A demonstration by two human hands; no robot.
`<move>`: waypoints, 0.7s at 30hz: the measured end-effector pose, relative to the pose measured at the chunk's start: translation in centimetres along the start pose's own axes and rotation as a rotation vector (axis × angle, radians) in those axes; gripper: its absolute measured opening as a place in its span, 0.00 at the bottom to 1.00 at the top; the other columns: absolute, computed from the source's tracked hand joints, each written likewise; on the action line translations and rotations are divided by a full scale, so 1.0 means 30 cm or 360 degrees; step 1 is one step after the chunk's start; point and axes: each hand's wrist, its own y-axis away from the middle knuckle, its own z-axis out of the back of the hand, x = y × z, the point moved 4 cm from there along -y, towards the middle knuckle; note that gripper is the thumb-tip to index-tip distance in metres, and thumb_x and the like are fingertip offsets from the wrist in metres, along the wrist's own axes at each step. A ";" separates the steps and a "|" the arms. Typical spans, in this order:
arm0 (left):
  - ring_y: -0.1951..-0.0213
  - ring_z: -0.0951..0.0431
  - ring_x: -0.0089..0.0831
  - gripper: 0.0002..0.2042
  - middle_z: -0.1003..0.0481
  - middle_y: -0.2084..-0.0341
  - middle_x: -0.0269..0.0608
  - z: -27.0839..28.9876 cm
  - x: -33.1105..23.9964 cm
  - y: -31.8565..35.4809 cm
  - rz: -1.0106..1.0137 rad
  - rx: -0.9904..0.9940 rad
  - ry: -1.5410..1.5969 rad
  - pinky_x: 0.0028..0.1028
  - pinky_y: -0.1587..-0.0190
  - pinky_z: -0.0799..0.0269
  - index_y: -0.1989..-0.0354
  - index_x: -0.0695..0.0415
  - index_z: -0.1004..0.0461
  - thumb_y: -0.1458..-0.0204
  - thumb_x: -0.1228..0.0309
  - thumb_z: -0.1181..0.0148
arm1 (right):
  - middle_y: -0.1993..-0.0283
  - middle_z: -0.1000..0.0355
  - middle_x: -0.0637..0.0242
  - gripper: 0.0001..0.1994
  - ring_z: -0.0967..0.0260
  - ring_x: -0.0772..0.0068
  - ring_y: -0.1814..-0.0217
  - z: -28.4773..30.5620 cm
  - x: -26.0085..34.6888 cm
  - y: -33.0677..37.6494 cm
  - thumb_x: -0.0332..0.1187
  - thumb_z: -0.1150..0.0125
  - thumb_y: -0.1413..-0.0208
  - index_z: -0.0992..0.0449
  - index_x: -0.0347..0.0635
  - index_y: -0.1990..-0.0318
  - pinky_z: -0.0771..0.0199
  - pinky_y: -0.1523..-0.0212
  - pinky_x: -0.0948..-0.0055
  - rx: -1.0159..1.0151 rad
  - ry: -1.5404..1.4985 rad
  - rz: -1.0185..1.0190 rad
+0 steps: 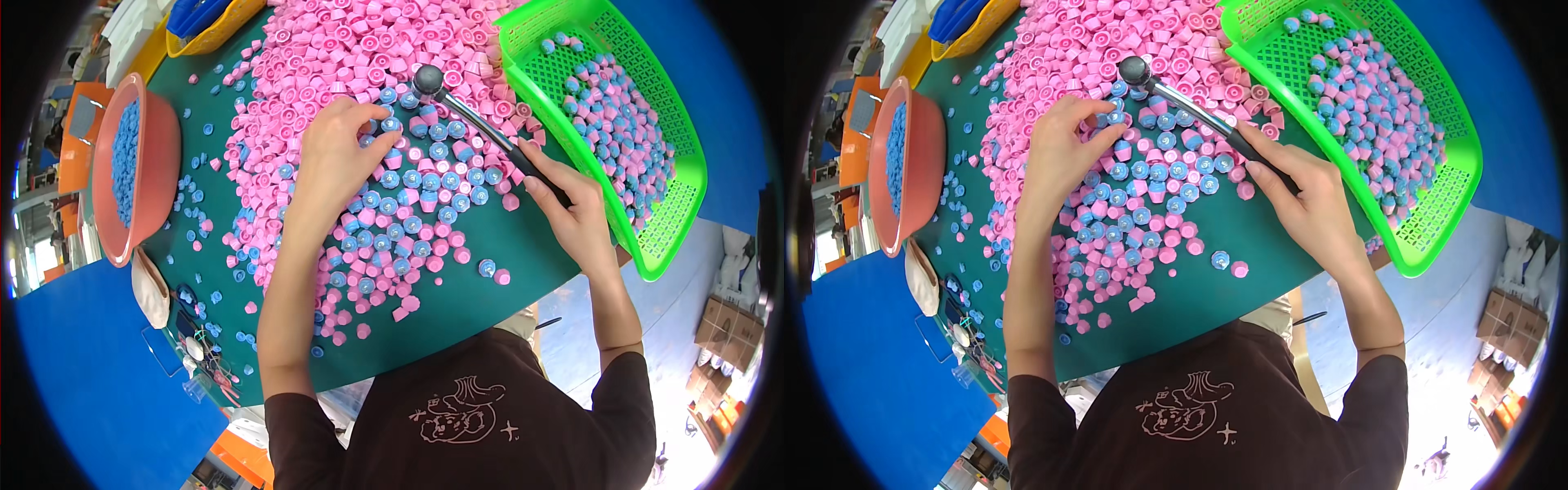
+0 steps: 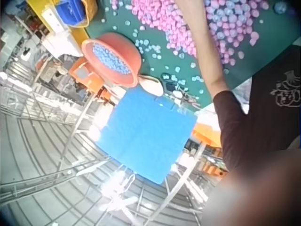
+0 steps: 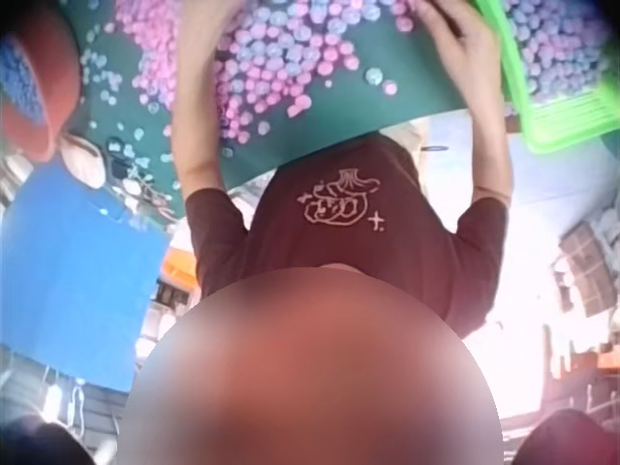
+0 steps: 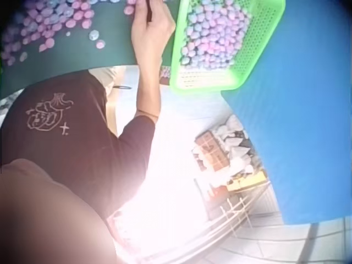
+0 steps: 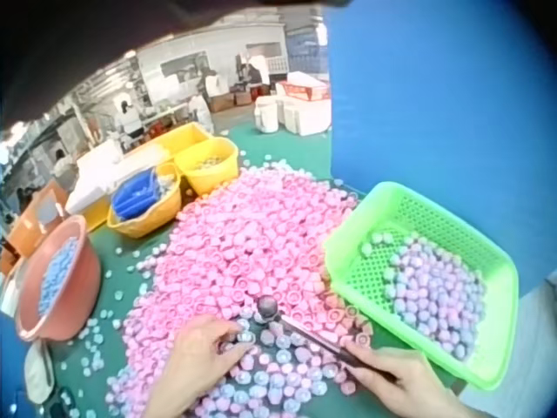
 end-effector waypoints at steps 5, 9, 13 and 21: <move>0.70 0.28 0.33 0.13 0.29 0.74 0.40 -0.027 0.021 -0.026 -0.0085 0.0127 -0.0056 0.32 0.66 0.32 0.62 0.57 0.19 0.58 0.69 0.29 | 0.51 0.22 0.56 0.20 0.27 0.76 0.59 0.006 -0.025 0.015 0.26 0.39 0.42 0.27 0.39 0.41 0.29 0.56 0.77 0.0069 0.0044 -0.0085; 0.70 0.28 0.33 0.14 0.30 0.74 0.39 -0.030 0.014 -0.037 -0.0104 0.0195 -0.0011 0.33 0.65 0.32 0.62 0.58 0.19 0.58 0.69 0.30 | 0.55 0.22 0.58 0.21 0.28 0.77 0.61 -0.002 -0.042 0.016 0.25 0.39 0.42 0.28 0.40 0.41 0.29 0.57 0.77 0.0074 0.0058 -0.0052; 0.71 0.29 0.30 0.14 0.30 0.74 0.37 -0.022 0.033 -0.039 -0.0090 0.0233 0.0009 0.31 0.67 0.32 0.61 0.58 0.20 0.58 0.70 0.29 | 0.63 0.23 0.62 0.21 0.31 0.78 0.65 -0.015 -0.020 0.011 0.24 0.39 0.43 0.28 0.39 0.41 0.30 0.61 0.77 0.0095 0.0040 -0.0026; 0.72 0.27 0.24 0.12 0.25 0.75 0.35 0.165 0.101 0.008 0.0264 -0.0164 0.0136 0.25 0.67 0.31 0.63 0.59 0.20 0.56 0.71 0.30 | 0.73 0.32 0.60 0.23 0.35 0.70 0.73 -0.071 0.026 -0.013 0.22 0.40 0.45 0.28 0.40 0.40 0.35 0.69 0.73 0.0248 0.0467 0.0236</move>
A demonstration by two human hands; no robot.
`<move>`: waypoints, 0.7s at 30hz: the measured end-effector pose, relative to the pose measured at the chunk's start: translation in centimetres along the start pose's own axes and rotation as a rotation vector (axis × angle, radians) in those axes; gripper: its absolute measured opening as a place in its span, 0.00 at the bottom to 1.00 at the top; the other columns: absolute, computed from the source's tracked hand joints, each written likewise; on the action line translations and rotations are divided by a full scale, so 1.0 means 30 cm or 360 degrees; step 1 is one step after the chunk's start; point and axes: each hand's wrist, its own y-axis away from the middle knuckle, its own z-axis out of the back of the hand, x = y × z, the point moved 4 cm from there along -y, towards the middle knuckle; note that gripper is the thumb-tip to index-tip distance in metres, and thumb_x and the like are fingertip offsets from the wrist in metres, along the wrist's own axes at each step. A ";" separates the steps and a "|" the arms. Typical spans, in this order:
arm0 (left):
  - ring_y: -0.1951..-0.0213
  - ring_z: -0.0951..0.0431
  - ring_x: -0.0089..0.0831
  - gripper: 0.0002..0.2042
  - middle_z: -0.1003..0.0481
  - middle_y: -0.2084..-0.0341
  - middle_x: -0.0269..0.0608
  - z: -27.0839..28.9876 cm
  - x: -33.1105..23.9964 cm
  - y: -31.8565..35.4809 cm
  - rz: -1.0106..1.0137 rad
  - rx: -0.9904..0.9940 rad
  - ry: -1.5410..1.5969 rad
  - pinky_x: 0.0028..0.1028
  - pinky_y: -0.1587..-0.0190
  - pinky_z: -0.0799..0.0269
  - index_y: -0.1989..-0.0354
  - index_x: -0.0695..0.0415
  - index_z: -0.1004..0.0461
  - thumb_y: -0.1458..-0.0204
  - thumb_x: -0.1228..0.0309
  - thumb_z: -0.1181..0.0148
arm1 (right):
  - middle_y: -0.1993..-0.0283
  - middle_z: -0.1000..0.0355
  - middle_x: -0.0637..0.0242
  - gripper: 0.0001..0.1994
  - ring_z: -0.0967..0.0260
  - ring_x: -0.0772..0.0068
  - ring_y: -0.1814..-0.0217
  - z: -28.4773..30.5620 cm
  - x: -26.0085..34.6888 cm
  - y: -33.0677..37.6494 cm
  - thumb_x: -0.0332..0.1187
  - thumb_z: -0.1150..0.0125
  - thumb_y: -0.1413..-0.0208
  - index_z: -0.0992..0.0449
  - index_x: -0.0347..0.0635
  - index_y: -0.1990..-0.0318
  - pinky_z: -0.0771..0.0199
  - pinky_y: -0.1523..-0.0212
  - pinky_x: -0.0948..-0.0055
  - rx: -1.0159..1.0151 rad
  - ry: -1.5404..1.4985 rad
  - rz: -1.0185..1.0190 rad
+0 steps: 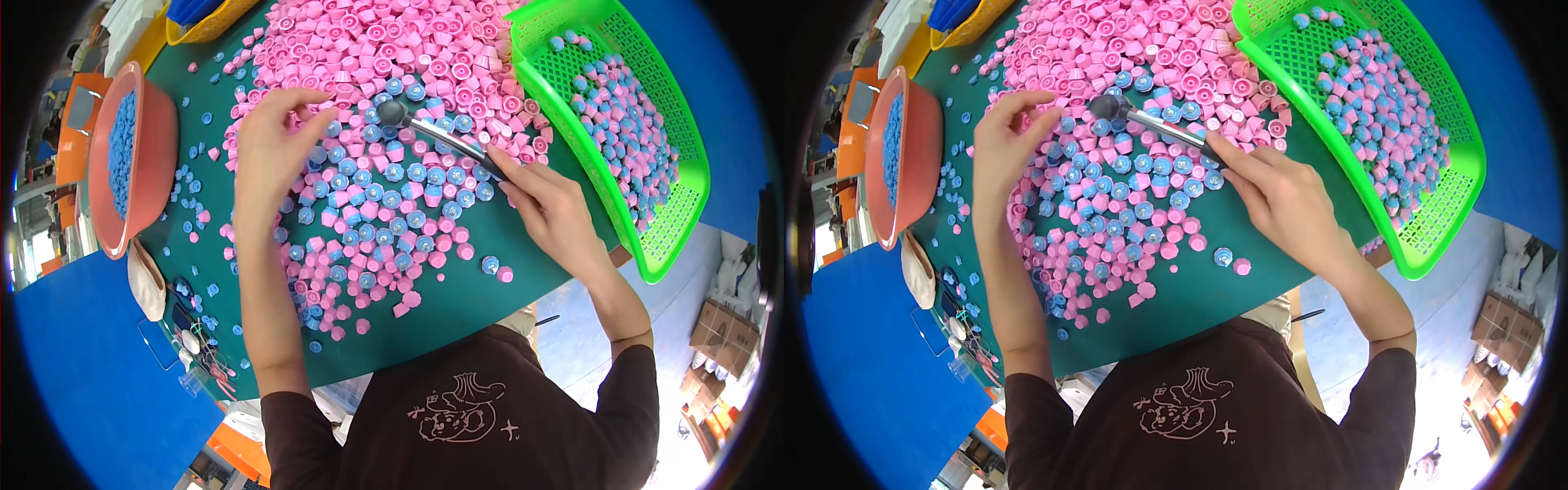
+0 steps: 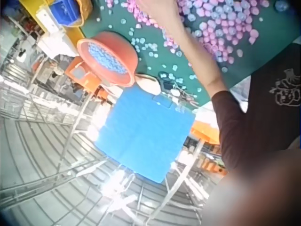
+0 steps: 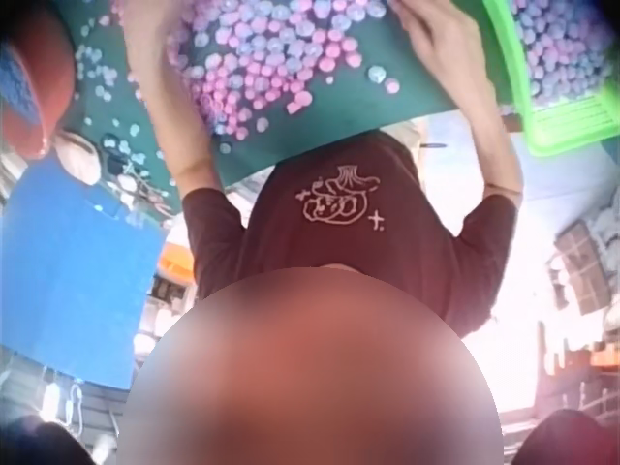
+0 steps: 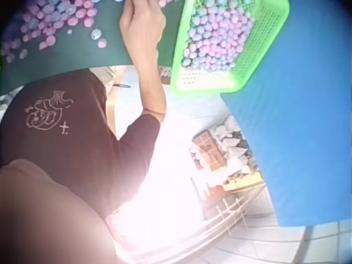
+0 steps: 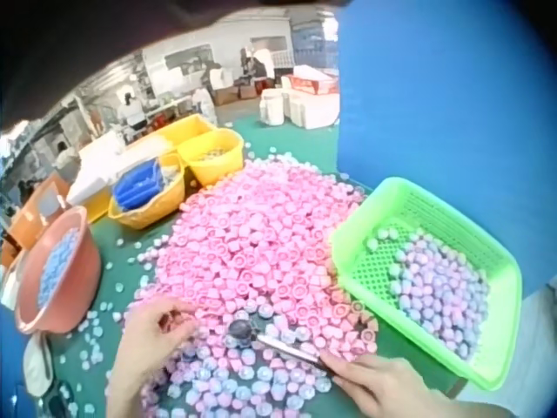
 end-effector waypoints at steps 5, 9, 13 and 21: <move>0.73 0.34 0.17 0.09 0.25 0.74 0.30 0.206 0.167 0.108 0.0192 -0.0246 -0.0021 0.19 0.71 0.39 0.63 0.59 0.19 0.51 0.71 0.32 | 0.69 0.28 0.62 0.21 0.33 0.75 0.70 0.002 -0.008 0.013 0.21 0.41 0.44 0.28 0.39 0.41 0.32 0.65 0.77 -0.0163 -0.0328 -0.0052; 0.74 0.32 0.20 0.11 0.24 0.70 0.35 0.349 0.454 0.267 0.0496 -0.0436 -0.0352 0.23 0.69 0.34 0.61 0.60 0.19 0.50 0.68 0.33 | 0.53 0.23 0.61 0.20 0.29 0.79 0.56 0.018 -0.006 0.014 0.25 0.41 0.42 0.28 0.38 0.41 0.31 0.53 0.79 -0.0111 -0.0386 -0.0219; 0.51 0.27 0.45 0.21 0.26 0.53 0.50 0.273 0.543 0.290 -0.0140 -0.0386 -0.0684 0.36 0.46 0.32 0.50 0.57 0.23 0.52 0.63 0.31 | 0.61 0.22 0.64 0.20 0.32 0.83 0.67 -0.017 -0.008 0.000 0.24 0.40 0.43 0.27 0.41 0.41 0.30 0.64 0.79 -0.0173 -0.0430 -0.0185; 0.71 0.25 0.25 0.10 0.21 0.71 0.38 0.322 0.563 0.253 0.0097 -0.0590 -0.0481 0.26 0.65 0.29 0.63 0.59 0.19 0.49 0.67 0.34 | 0.54 0.22 0.65 0.20 0.31 0.82 0.61 -0.015 0.039 0.010 0.25 0.41 0.41 0.28 0.40 0.40 0.30 0.59 0.81 -0.0082 -0.0440 -0.0323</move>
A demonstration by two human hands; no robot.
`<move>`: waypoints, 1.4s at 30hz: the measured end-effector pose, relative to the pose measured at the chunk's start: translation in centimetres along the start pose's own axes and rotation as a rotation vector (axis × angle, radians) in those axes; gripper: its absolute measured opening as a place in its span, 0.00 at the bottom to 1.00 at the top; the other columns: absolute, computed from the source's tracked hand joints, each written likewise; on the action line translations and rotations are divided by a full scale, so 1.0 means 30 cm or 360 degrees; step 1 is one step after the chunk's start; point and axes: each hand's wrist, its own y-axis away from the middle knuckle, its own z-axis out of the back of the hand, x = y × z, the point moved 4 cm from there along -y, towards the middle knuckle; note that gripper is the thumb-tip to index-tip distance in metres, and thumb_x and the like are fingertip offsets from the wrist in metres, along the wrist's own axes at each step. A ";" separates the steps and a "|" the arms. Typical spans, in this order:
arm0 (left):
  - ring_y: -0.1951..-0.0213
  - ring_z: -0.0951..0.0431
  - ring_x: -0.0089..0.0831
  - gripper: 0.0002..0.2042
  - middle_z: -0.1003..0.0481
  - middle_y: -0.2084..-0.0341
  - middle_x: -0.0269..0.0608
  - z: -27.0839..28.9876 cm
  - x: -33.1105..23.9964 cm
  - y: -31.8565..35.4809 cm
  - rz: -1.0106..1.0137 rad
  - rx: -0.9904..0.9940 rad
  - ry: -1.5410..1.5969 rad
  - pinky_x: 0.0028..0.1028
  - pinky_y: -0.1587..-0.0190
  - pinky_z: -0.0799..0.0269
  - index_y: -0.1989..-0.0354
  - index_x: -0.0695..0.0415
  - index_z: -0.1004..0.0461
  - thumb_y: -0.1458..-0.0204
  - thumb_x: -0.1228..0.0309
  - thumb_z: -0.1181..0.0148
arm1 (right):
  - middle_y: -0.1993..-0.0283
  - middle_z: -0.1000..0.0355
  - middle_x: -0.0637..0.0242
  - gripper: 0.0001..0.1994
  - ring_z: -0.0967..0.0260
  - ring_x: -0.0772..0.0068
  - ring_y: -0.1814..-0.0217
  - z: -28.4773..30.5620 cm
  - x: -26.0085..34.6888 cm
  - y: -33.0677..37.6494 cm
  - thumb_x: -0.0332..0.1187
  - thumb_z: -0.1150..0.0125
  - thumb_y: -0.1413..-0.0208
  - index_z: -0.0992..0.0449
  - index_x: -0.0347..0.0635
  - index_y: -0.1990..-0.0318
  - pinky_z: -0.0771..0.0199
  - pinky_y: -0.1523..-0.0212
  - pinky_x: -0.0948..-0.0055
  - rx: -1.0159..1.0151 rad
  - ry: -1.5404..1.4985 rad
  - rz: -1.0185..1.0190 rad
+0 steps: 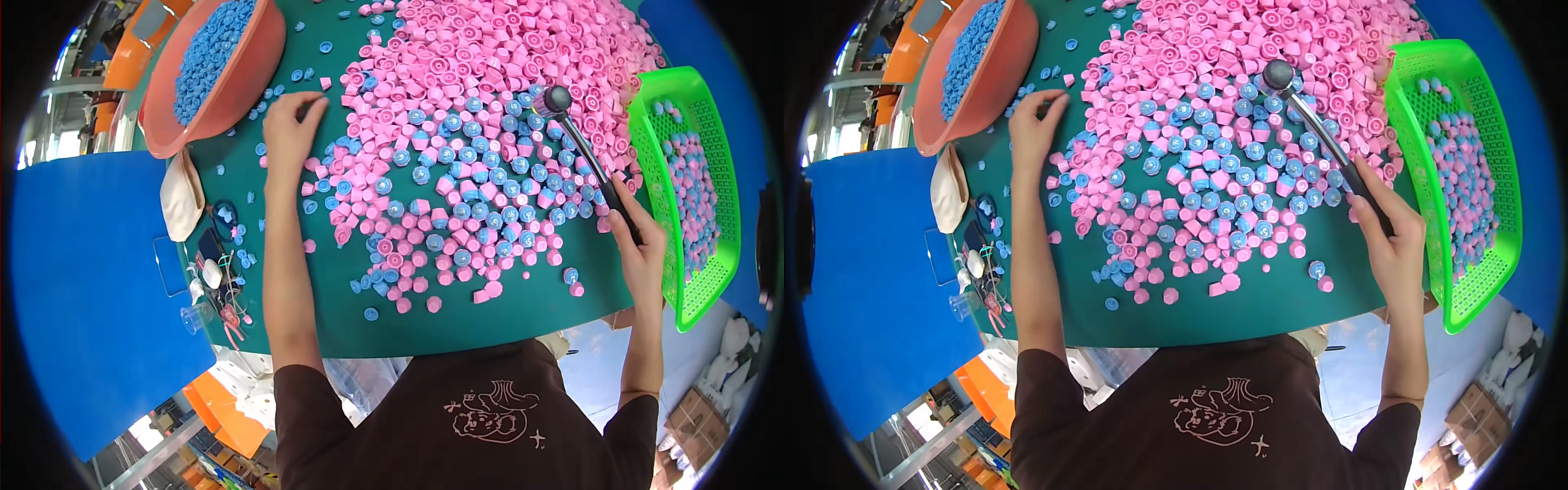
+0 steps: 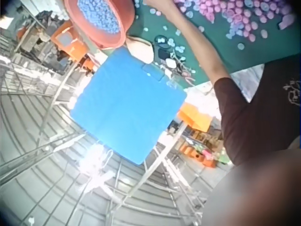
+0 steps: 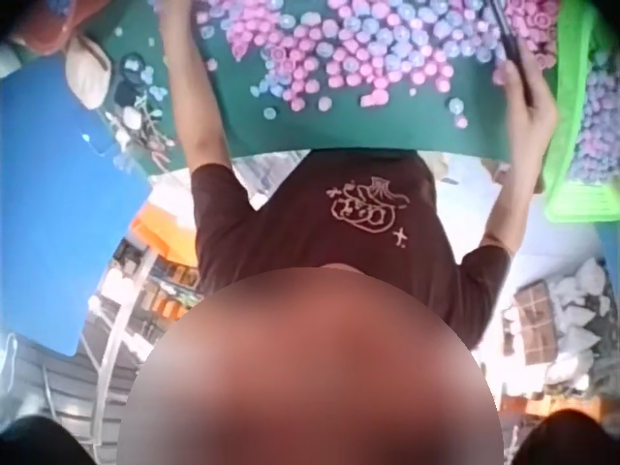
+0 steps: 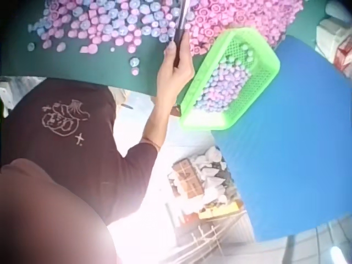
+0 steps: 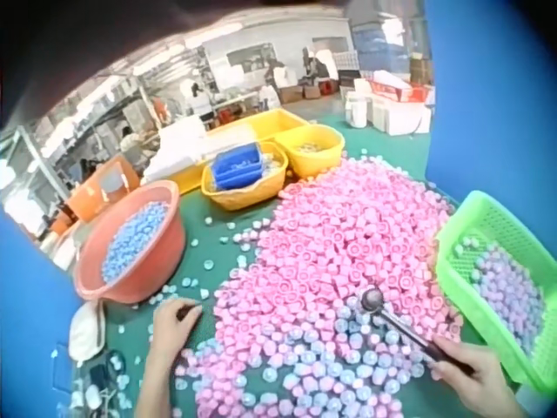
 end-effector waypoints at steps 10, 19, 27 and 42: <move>0.74 0.27 0.27 0.08 0.24 0.76 0.37 0.036 -0.129 0.070 0.0173 0.0586 0.0158 0.27 0.69 0.32 0.67 0.60 0.19 0.53 0.70 0.33 | 0.52 0.22 0.63 0.20 0.29 0.82 0.57 0.030 -0.009 0.002 0.26 0.41 0.41 0.27 0.39 0.41 0.29 0.55 0.79 -0.0051 0.0102 -0.0025; 0.73 0.31 0.15 0.08 0.24 0.73 0.31 -0.006 -0.109 0.086 0.0300 0.0491 0.0169 0.19 0.70 0.37 0.63 0.62 0.20 0.49 0.72 0.34 | 0.52 0.22 0.60 0.20 0.29 0.80 0.60 0.026 -0.004 -0.006 0.25 0.40 0.43 0.27 0.39 0.41 0.29 0.58 0.80 0.0067 0.0149 0.0126; 0.77 0.34 0.16 0.08 0.25 0.76 0.31 -0.010 -0.075 0.060 0.0407 0.0622 0.0345 0.20 0.74 0.38 0.63 0.64 0.20 0.51 0.76 0.35 | 0.69 0.27 0.60 0.22 0.31 0.71 0.71 -0.015 0.065 -0.039 0.23 0.39 0.46 0.26 0.45 0.41 0.31 0.67 0.73 0.0155 0.0372 0.0267; 0.73 0.30 0.15 0.11 0.26 0.76 0.30 -0.042 -0.018 0.029 0.0376 0.0399 0.0129 0.19 0.70 0.34 0.59 0.62 0.22 0.51 0.72 0.32 | 0.76 0.34 0.61 0.21 0.35 0.65 0.75 -0.020 0.169 -0.105 0.27 0.39 0.45 0.25 0.50 0.43 0.35 0.71 0.65 0.0189 0.0614 0.0389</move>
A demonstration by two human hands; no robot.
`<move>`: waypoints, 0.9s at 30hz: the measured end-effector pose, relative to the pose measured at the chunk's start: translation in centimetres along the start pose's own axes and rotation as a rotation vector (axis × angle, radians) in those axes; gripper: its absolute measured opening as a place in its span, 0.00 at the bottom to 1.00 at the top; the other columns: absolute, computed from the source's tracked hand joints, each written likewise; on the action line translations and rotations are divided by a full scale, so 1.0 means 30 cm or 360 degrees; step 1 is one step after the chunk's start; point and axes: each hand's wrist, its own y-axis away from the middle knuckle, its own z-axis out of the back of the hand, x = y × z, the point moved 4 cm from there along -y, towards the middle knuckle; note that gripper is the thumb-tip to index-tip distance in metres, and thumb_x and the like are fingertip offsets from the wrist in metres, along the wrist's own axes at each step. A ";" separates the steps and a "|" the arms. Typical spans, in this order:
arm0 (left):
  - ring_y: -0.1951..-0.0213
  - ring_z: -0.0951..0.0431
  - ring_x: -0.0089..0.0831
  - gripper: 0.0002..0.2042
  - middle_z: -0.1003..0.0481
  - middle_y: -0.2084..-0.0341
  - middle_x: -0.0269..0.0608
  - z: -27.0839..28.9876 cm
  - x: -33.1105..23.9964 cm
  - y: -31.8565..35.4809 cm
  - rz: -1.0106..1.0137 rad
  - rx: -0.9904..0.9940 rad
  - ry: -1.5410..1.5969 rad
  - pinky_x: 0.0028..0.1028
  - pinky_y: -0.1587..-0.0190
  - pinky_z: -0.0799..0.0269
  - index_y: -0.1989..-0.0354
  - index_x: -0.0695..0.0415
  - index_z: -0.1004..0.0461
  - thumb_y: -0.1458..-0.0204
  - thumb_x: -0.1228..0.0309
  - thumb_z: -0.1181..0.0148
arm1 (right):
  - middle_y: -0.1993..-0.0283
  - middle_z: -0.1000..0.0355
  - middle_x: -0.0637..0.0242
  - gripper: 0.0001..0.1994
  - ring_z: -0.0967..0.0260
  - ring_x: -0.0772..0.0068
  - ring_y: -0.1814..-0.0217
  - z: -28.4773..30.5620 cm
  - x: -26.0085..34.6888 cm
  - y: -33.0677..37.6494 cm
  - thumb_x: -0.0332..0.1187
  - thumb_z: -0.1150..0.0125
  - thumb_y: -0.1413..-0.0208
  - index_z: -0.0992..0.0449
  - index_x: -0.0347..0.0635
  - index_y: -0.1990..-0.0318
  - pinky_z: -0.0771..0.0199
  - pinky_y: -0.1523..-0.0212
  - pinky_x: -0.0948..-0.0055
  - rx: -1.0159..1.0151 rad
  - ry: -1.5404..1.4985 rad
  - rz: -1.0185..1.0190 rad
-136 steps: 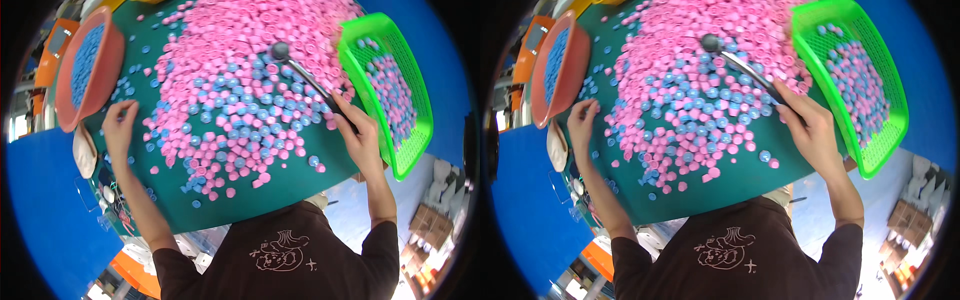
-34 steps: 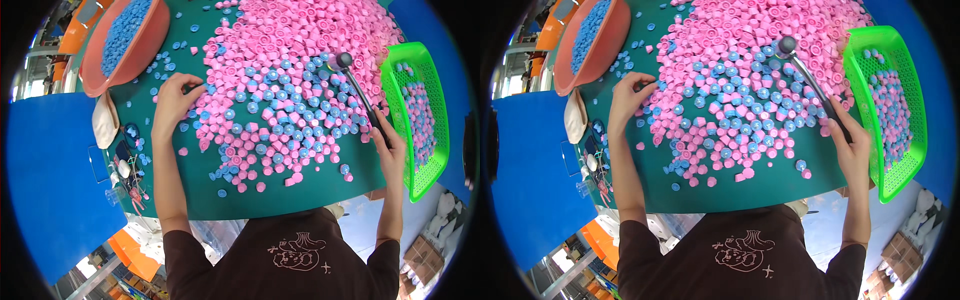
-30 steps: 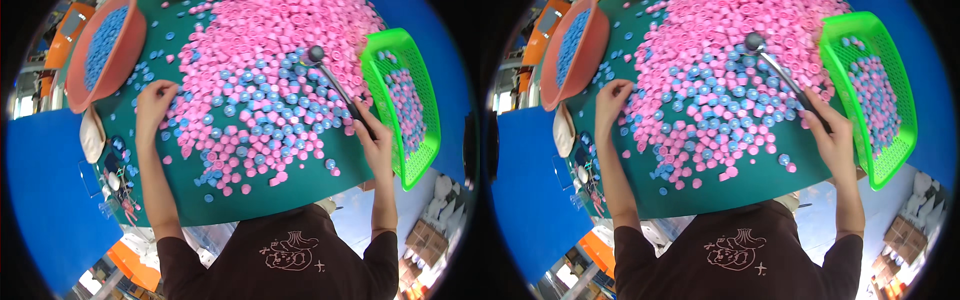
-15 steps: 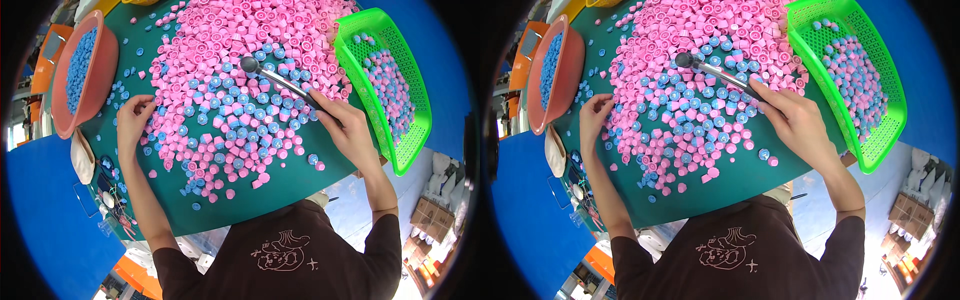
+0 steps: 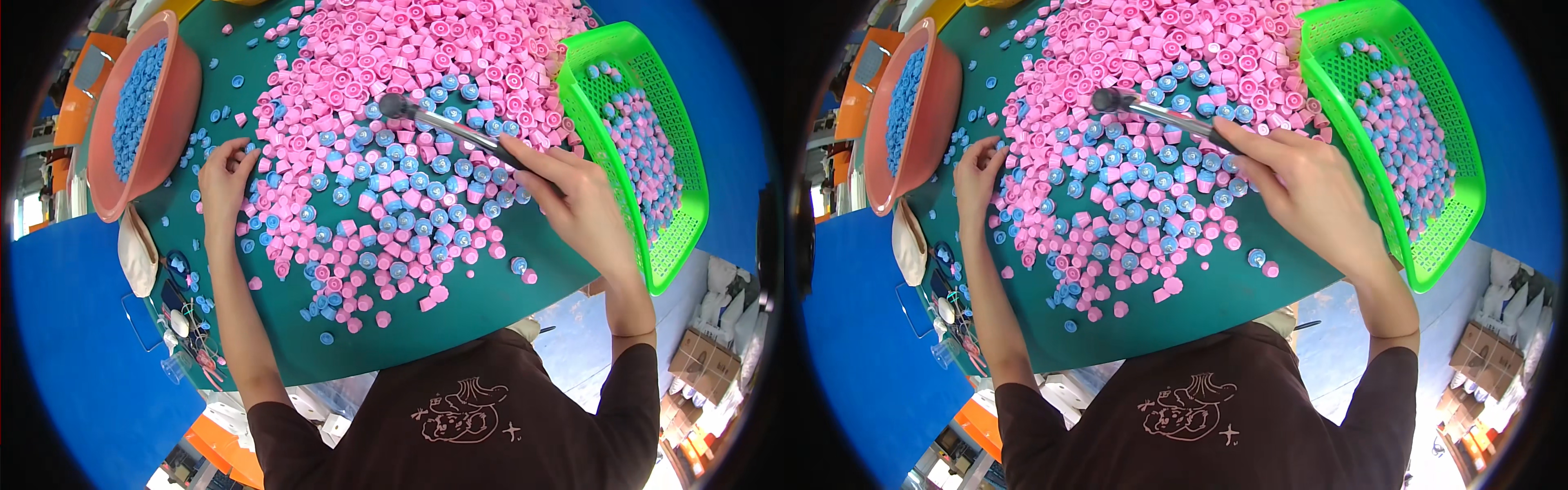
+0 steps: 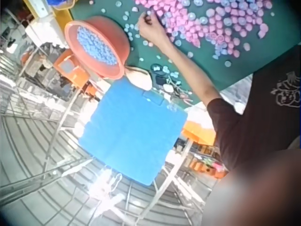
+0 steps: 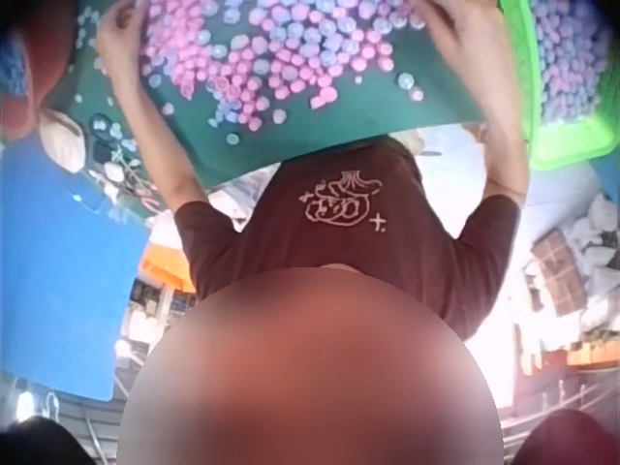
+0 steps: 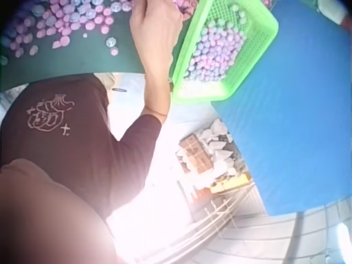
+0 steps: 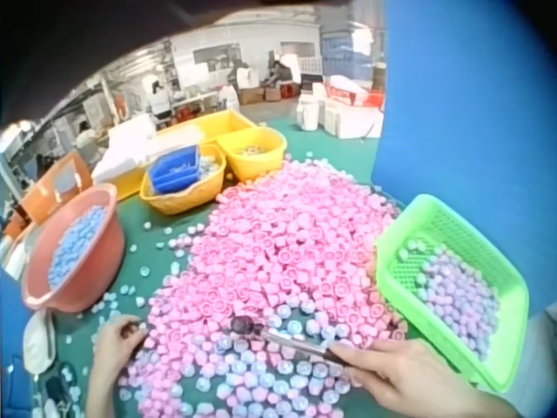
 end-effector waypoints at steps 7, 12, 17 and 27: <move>0.73 0.27 0.19 0.11 0.23 0.75 0.35 0.053 -0.149 0.043 -0.0004 -0.0180 0.0109 0.24 0.69 0.32 0.62 0.61 0.20 0.52 0.69 0.31 | 0.76 0.34 0.60 0.21 0.35 0.63 0.76 0.010 0.010 -0.029 0.26 0.39 0.45 0.25 0.50 0.42 0.35 0.71 0.65 0.0083 0.0168 0.0018; 0.62 0.24 0.30 0.12 0.22 0.64 0.36 -0.066 -0.421 0.114 -0.0777 0.0134 0.0238 0.28 0.61 0.30 0.61 0.56 0.20 0.53 0.67 0.31 | 0.63 0.23 0.59 0.21 0.30 0.73 0.71 -0.065 -0.065 -0.042 0.25 0.42 0.43 0.28 0.46 0.40 0.31 0.67 0.74 -0.0014 -0.0258 0.0016; 0.52 0.28 0.38 0.12 0.21 0.57 0.36 -0.225 -0.559 0.096 -0.1269 0.0431 0.0125 0.36 0.49 0.34 0.60 0.56 0.22 0.52 0.67 0.34 | 0.55 0.21 0.63 0.21 0.31 0.81 0.67 -0.037 -0.081 0.019 0.25 0.42 0.41 0.28 0.42 0.39 0.30 0.62 0.78 -0.0143 -0.0594 -0.0161; 0.63 0.25 0.38 0.12 0.23 0.70 0.40 -0.214 -0.550 0.060 -0.1040 0.0259 0.0217 0.34 0.57 0.33 0.63 0.57 0.21 0.54 0.65 0.31 | 0.58 0.22 0.65 0.22 0.33 0.81 0.68 -0.037 -0.156 0.097 0.25 0.40 0.43 0.28 0.42 0.40 0.30 0.64 0.79 -0.0160 -0.0636 -0.0260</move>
